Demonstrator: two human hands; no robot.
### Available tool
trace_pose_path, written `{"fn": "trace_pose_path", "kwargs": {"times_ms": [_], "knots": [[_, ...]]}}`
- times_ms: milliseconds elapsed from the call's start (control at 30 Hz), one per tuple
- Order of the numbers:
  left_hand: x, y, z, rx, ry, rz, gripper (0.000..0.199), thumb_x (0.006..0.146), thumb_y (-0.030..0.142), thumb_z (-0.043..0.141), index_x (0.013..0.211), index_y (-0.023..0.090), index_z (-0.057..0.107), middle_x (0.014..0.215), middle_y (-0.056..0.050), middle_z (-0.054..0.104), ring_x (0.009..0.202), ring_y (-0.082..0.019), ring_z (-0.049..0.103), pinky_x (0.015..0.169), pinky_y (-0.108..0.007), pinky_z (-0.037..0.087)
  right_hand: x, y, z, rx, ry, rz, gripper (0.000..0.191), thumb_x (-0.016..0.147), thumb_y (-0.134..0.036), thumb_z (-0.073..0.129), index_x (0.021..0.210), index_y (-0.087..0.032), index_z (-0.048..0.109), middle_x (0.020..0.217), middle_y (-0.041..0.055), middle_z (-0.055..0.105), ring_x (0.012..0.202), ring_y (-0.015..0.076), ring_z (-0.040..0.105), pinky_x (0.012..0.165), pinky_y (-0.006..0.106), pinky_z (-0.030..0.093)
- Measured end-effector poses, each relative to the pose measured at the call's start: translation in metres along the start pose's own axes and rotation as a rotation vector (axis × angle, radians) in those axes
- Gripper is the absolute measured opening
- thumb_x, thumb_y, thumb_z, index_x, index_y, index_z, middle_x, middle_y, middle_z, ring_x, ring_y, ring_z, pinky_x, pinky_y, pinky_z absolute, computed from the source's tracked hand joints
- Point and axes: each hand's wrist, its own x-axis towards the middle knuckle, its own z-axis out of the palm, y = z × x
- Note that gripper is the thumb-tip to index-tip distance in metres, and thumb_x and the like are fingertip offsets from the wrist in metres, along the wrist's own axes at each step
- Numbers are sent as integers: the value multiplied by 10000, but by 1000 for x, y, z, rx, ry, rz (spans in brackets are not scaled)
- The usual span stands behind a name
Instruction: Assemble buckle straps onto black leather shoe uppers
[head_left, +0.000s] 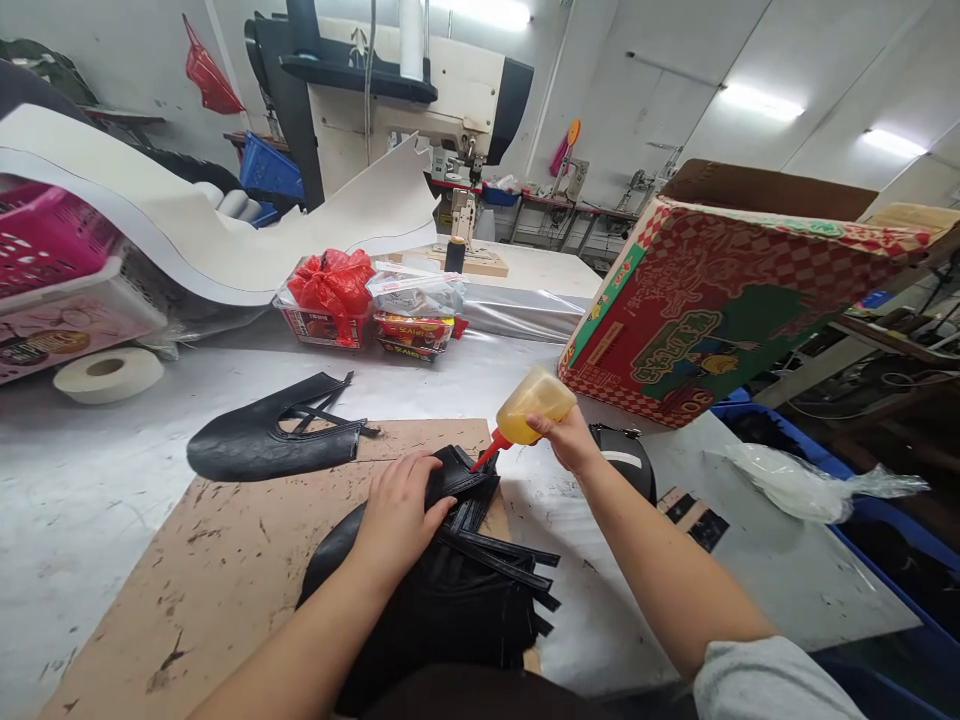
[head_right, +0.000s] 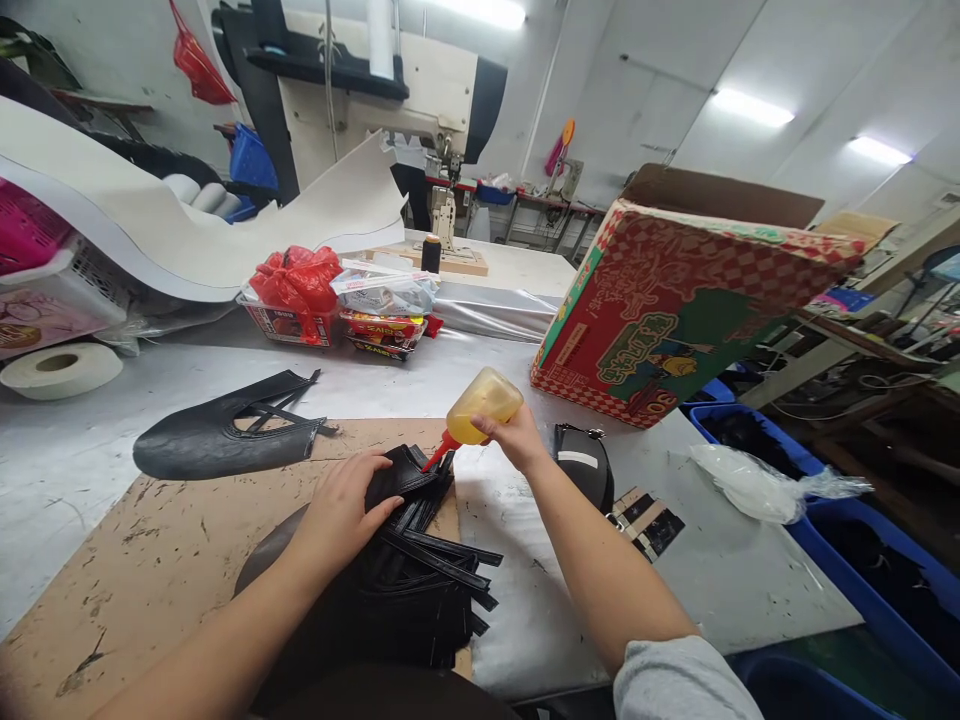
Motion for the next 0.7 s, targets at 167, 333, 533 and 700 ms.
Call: {"fn": "trace_pose_path", "kwargs": {"times_ms": [167, 333, 533, 700], "knots": [[1, 0, 0, 15, -2, -3, 320, 740, 195, 679, 1029, 190, 542, 1158, -93, 607, 1099, -286, 531, 928, -454, 403, -3, 0, -8, -16, -25, -10, 507, 457, -477, 838, 796, -192, 591, 677, 20, 631, 562, 172, 578, 373, 233, 445], [0, 0, -1, 29, -16, -9, 308, 751, 200, 670, 1032, 182, 547, 1169, -101, 603, 1108, -281, 527, 926, -449, 410, -7, -2, -15, -12, -27, -15, 549, 463, -446, 848, 884, -220, 578, 709, 10, 636, 608, 185, 594, 426, 258, 478], [2, 1, 0, 62, -41, -32, 296, 770, 219, 649, 1049, 188, 553, 1180, -100, 605, 1129, -271, 524, 945, -441, 404, -13, -7, -22, 9, 33, -16, 542, 424, -409, 868, 846, -215, 588, 718, 12, 636, 621, 189, 592, 442, 267, 483], [5, 3, -22, 140, -71, -78, 465, 764, 300, 646, 1181, 146, 511, 1334, -166, 497, 1238, -306, 445, 998, -471, 359, -36, -9, -34, 89, 197, -55, 501, 444, -460, 840, 799, -213, 586, 665, -7, 601, 549, 154, 555, 380, 228, 438]]}}
